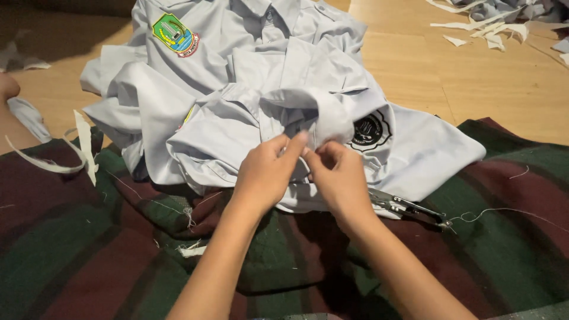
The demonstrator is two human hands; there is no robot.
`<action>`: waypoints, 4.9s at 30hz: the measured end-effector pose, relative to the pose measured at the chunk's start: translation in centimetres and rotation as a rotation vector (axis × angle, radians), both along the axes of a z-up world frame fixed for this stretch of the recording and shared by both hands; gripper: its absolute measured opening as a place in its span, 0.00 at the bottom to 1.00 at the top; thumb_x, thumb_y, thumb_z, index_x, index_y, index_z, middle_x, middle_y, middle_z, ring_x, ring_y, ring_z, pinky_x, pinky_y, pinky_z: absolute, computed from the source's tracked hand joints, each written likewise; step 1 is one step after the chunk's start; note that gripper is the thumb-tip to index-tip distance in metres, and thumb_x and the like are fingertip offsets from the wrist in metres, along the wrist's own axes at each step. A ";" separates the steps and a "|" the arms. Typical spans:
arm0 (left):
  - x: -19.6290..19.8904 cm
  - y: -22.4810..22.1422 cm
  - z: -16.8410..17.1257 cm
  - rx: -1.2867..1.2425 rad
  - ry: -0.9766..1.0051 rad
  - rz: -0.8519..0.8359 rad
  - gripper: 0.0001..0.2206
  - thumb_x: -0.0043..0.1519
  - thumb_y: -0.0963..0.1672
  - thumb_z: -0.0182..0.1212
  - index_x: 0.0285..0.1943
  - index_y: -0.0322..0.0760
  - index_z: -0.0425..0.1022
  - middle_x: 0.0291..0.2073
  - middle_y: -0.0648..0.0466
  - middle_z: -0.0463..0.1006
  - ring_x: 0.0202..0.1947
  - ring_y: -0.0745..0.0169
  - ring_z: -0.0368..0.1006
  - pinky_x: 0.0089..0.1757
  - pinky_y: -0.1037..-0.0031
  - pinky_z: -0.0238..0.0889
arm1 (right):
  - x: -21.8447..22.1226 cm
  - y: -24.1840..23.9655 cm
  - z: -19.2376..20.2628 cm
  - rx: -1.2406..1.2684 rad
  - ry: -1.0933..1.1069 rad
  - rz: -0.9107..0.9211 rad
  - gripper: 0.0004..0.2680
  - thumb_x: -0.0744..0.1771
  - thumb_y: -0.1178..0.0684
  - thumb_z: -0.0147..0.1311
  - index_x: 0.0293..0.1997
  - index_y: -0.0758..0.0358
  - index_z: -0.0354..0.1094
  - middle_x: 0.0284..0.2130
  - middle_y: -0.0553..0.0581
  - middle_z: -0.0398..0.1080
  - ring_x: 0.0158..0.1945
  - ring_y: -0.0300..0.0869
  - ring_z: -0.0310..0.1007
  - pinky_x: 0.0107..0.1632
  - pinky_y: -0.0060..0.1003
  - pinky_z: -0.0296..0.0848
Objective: Trimming loose threads from a white uniform shirt using thread nippers and then folding it.
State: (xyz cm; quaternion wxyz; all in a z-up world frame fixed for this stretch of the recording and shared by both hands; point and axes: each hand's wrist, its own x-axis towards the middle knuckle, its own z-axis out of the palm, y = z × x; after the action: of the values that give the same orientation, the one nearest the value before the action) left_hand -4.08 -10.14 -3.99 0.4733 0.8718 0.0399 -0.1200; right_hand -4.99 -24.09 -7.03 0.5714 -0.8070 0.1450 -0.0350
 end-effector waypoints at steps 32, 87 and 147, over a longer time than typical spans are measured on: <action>0.6 1.3 -6.7 -0.272 -0.090 0.080 0.12 0.61 0.52 0.63 0.48 0.51 0.82 0.32 0.60 0.85 0.34 0.67 0.76 0.42 0.74 0.65 | -1.6 0.4 -2.0 -0.016 -0.127 0.013 0.06 0.64 0.51 0.65 0.39 0.59 0.82 0.28 0.58 0.76 0.37 0.36 0.74 0.47 0.36 0.75; 1.7 -2.0 -8.3 0.305 -0.618 0.033 0.11 0.67 0.48 0.47 0.42 0.40 0.72 0.32 0.49 0.82 0.31 0.43 0.73 0.44 0.60 0.61 | 1.5 -1.3 -4.0 -0.110 -0.168 0.010 0.09 0.62 0.51 0.63 0.33 0.68 0.78 0.21 0.52 0.72 0.25 0.37 0.63 0.31 0.31 0.65; 0.8 -0.3 -6.5 0.030 -0.402 0.084 0.11 0.64 0.52 0.53 0.42 0.50 0.78 0.28 0.50 0.81 0.35 0.41 0.73 0.41 0.57 0.67 | 0.2 -1.5 -2.1 0.097 -0.005 0.066 0.12 0.65 0.53 0.63 0.26 0.76 0.77 0.17 0.53 0.67 0.22 0.34 0.56 0.24 0.29 0.55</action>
State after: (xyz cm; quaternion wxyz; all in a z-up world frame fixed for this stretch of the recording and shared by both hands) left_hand -3.31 -10.45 -10.50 0.4632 0.8827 -0.0175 0.0770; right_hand -4.78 -25.58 -9.11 0.6109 -0.7827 0.1184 -0.0112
